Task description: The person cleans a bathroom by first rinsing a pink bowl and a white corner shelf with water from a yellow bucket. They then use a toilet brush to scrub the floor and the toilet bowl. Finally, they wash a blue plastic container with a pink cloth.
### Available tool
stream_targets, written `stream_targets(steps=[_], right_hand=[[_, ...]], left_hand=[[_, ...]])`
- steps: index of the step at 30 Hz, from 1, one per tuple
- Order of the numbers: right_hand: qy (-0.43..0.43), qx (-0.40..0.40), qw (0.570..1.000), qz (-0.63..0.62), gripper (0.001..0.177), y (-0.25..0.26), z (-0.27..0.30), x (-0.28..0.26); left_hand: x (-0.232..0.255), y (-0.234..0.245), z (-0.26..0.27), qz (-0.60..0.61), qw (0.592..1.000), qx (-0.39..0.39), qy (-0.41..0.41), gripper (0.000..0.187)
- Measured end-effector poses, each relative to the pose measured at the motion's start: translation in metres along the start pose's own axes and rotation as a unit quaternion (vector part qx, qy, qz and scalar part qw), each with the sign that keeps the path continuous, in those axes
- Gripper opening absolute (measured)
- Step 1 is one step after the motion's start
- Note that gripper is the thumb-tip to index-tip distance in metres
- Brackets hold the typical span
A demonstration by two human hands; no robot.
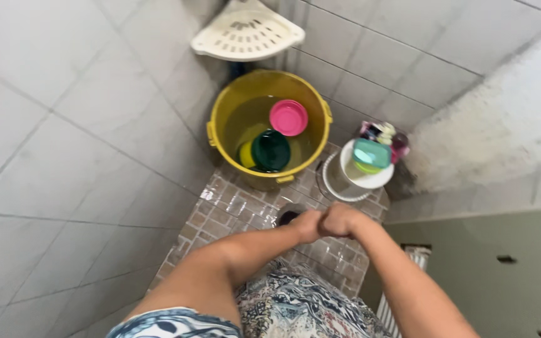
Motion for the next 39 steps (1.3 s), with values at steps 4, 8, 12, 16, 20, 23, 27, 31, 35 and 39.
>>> stream_targets(steps=[4, 8, 12, 16, 20, 23, 27, 31, 35, 39], right_hand=[[0.050, -0.016, 0.998, -0.033, 0.077, -0.006, -0.017, -0.076], [0.081, -0.002, 0.989, -0.123, 0.070, 0.002, -0.053, -0.110], [0.064, 0.049, 0.976, -0.204, 0.056, 0.032, -0.098, -0.105], [0.029, 0.057, 0.974, -0.218, 0.048, 0.039, -0.139, -0.110], [0.028, 0.045, 0.974, -0.219, 0.042, 0.029, -0.170, -0.134], [0.012, 0.039, 0.973, -0.225, 0.040, 0.011, -0.188, -0.146], [0.020, 0.029, 0.975, -0.217, 0.038, -0.013, -0.207, -0.142], [-0.008, 0.012, 0.977, -0.214, 0.036, -0.026, -0.223, -0.111], [-0.040, 0.007, 0.976, -0.214, 0.033, -0.016, -0.239, -0.075], [-0.041, -0.009, 0.965, -0.259, 0.031, -0.003, -0.262, -0.059]], left_hand=[[-0.039, 0.074, 0.062, 0.022, 0.987, 0.071, 0.139, 0.040], [-0.076, 0.177, 0.135, -0.024, 0.937, 0.237, 0.255, 0.049], [-0.108, 0.284, 0.235, -0.065, 0.844, 0.411, 0.338, 0.074], [-0.148, 0.341, 0.304, -0.070, 0.744, 0.430, 0.506, 0.076], [-0.176, 0.371, 0.311, -0.029, 0.710, 0.492, 0.503, 0.065], [-0.204, 0.376, 0.305, -0.028, 0.687, 0.504, 0.523, 0.069], [-0.227, 0.377, 0.277, -0.003, 0.704, 0.487, 0.517, 0.069], [-0.221, 0.395, 0.239, -0.019, 0.722, 0.436, 0.536, 0.072], [-0.203, 0.424, 0.216, 0.002, 0.707, 0.480, 0.519, 0.068], [-0.206, 0.437, 0.194, 0.006, 0.684, 0.507, 0.524, 0.069]])
Point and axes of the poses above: each hand's wrist, its own z-axis away from the middle knuckle, its own y-axis out of the back of the hand, x = y × z, the point moved 8 cm from there along -z, towards the middle knuckle, and after that the axes turned 1 degree about -z, right-handed, at the moved point
